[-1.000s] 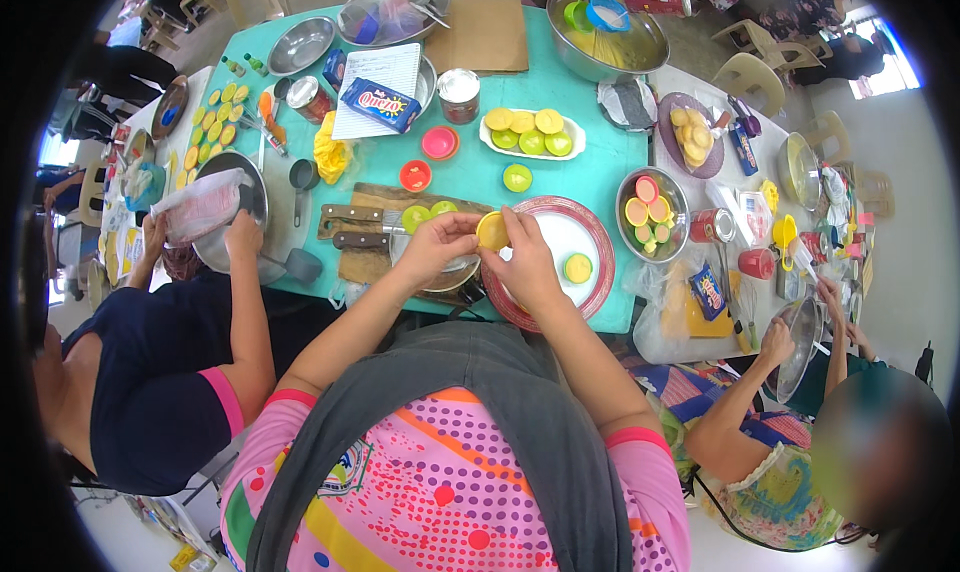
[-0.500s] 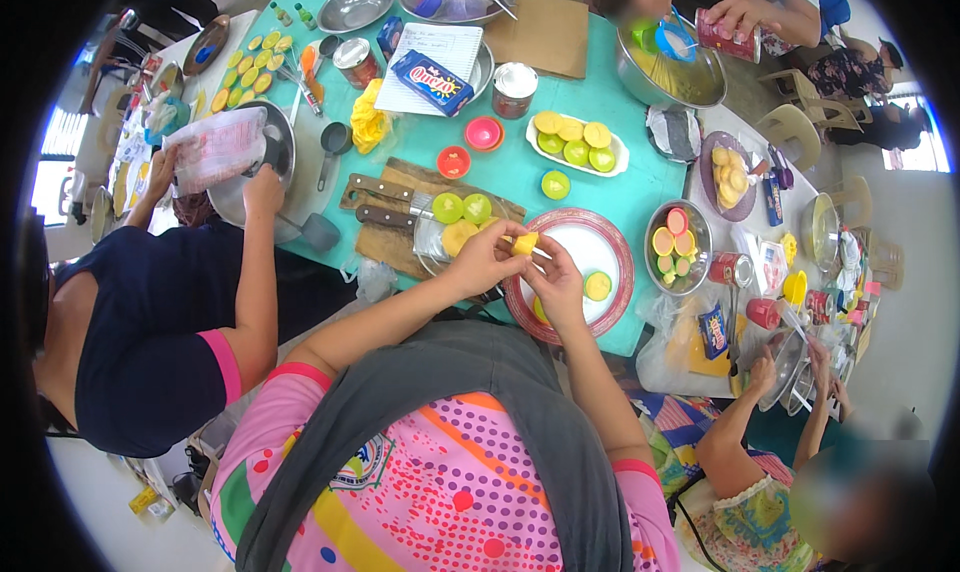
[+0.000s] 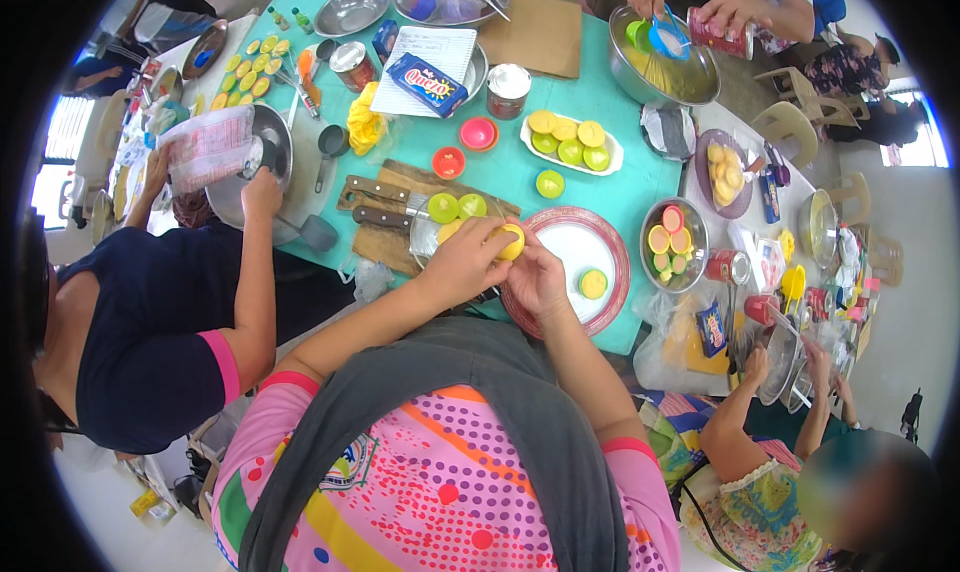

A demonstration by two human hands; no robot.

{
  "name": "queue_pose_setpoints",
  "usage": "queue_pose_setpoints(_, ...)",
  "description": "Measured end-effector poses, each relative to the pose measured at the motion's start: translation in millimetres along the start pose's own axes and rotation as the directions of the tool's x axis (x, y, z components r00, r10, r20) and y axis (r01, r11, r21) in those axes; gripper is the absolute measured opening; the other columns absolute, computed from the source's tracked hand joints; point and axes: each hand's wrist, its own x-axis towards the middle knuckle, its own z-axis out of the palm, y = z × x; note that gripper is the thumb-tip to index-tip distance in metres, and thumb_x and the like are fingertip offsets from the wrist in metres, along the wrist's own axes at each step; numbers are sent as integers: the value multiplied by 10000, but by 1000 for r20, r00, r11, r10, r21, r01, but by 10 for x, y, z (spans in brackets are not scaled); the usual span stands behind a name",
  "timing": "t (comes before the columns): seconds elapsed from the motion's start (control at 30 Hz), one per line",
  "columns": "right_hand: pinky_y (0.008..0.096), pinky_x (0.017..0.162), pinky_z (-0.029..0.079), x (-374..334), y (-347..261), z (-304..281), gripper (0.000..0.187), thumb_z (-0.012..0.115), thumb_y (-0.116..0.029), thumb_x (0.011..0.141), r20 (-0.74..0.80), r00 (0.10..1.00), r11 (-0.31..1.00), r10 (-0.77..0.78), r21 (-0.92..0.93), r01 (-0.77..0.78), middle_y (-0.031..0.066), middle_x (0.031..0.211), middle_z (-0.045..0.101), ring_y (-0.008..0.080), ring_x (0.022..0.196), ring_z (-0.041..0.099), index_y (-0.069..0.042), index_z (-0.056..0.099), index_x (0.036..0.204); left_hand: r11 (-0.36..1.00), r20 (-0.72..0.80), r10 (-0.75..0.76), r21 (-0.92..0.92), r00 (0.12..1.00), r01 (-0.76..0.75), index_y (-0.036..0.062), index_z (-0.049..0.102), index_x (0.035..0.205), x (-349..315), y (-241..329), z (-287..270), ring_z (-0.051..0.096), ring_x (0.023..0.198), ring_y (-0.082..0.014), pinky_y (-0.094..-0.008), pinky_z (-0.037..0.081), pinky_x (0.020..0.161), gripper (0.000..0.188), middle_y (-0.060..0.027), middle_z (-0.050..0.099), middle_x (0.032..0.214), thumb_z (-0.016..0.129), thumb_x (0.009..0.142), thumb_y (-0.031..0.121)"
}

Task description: The person assembles small food items by placing round yellow slices into colorful plastic molds on a table. They pick up the slices and molds, press them together, and place the finished units onto a plate. Other people are visible in the background performing similar tasks.

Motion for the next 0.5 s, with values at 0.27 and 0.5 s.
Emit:
queue_pose_setpoints(0.27,439,1043,401,69,99,-117,423,490,-211,944,-15,997,996,76,46,-75,152,1298,503,296,1210,491,12,443,1301,998,25,-16,-54,1000,18,73,593,1091,-32,-132,2,556,1043,-329,-407,481,872,420,-118,565,1150,716,690,104)
queue_pose_setpoints(0.5,444,1054,390,38,98,-64,441,508,-239,952,-42,997,997,61,49,-59,149,1302,499,296,1222,483,12,435,1308,998,95,71,-4,993,-71,61,588,1101,-28,-129,-50,539,1054,-330,-406,475,873,438,-127,544,1169,712,683,95)
